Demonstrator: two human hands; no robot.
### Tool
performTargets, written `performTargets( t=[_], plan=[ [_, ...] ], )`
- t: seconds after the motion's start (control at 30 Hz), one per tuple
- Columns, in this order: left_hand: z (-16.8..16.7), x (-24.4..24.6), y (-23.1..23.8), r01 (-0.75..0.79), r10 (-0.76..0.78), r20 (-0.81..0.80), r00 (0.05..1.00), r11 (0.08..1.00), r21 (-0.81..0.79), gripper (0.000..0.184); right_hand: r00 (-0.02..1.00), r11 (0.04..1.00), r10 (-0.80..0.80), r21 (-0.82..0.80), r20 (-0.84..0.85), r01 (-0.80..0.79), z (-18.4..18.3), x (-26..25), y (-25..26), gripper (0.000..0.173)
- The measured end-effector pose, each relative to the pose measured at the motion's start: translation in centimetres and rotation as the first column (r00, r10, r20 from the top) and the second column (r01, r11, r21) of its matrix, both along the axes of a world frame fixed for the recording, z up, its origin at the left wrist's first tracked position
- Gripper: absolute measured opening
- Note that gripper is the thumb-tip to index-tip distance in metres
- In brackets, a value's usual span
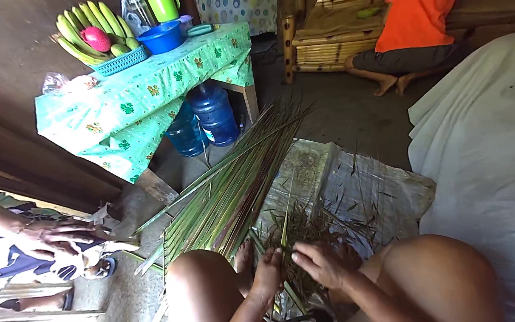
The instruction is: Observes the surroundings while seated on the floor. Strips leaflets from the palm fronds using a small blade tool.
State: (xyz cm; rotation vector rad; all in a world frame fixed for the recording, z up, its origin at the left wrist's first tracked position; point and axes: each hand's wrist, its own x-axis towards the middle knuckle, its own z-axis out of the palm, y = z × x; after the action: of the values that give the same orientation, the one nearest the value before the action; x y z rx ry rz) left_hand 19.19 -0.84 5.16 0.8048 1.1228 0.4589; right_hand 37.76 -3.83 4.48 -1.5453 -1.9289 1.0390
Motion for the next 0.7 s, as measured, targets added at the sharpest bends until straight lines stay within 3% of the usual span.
performTargets(
  t=[0.13,0.3,0.43,0.57,0.7],
  plan=[
    [0.0,0.3,0.0,-0.012,0.012,-0.034,0.999,1.0,0.018,0.029,0.993,0.993,0.093,0.063,0.067,-0.098,-1.2,-1.4,-0.3,0.044],
    [-0.2,0.1,-0.6,0.028,-0.028,0.032,0.999,1.0,-0.002,0.027,0.979,0.994,-0.103,-0.014,0.175,0.107,-2.1,1.1,2.3,0.047],
    [-0.1,-0.2,-1.1,0.071,-0.07,0.045,0.996,0.997,-0.011,0.028,0.947,0.95,-0.296,-0.068,0.124,0.305,-1.6,3.2,3.4,0.044],
    [0.0,-0.4,-0.8,0.059,-0.058,0.068,0.996,0.998,-0.018,0.03,0.986,0.984,-0.156,-0.09,-0.055,0.151,-0.8,1.9,1.8,0.044],
    [-0.1,-0.6,-0.7,0.026,-0.019,0.133,0.991,0.998,-0.05,0.03,0.997,0.999,0.044,-0.028,-0.063,-0.046,-1.3,-0.5,0.3,0.045]
  ],
)
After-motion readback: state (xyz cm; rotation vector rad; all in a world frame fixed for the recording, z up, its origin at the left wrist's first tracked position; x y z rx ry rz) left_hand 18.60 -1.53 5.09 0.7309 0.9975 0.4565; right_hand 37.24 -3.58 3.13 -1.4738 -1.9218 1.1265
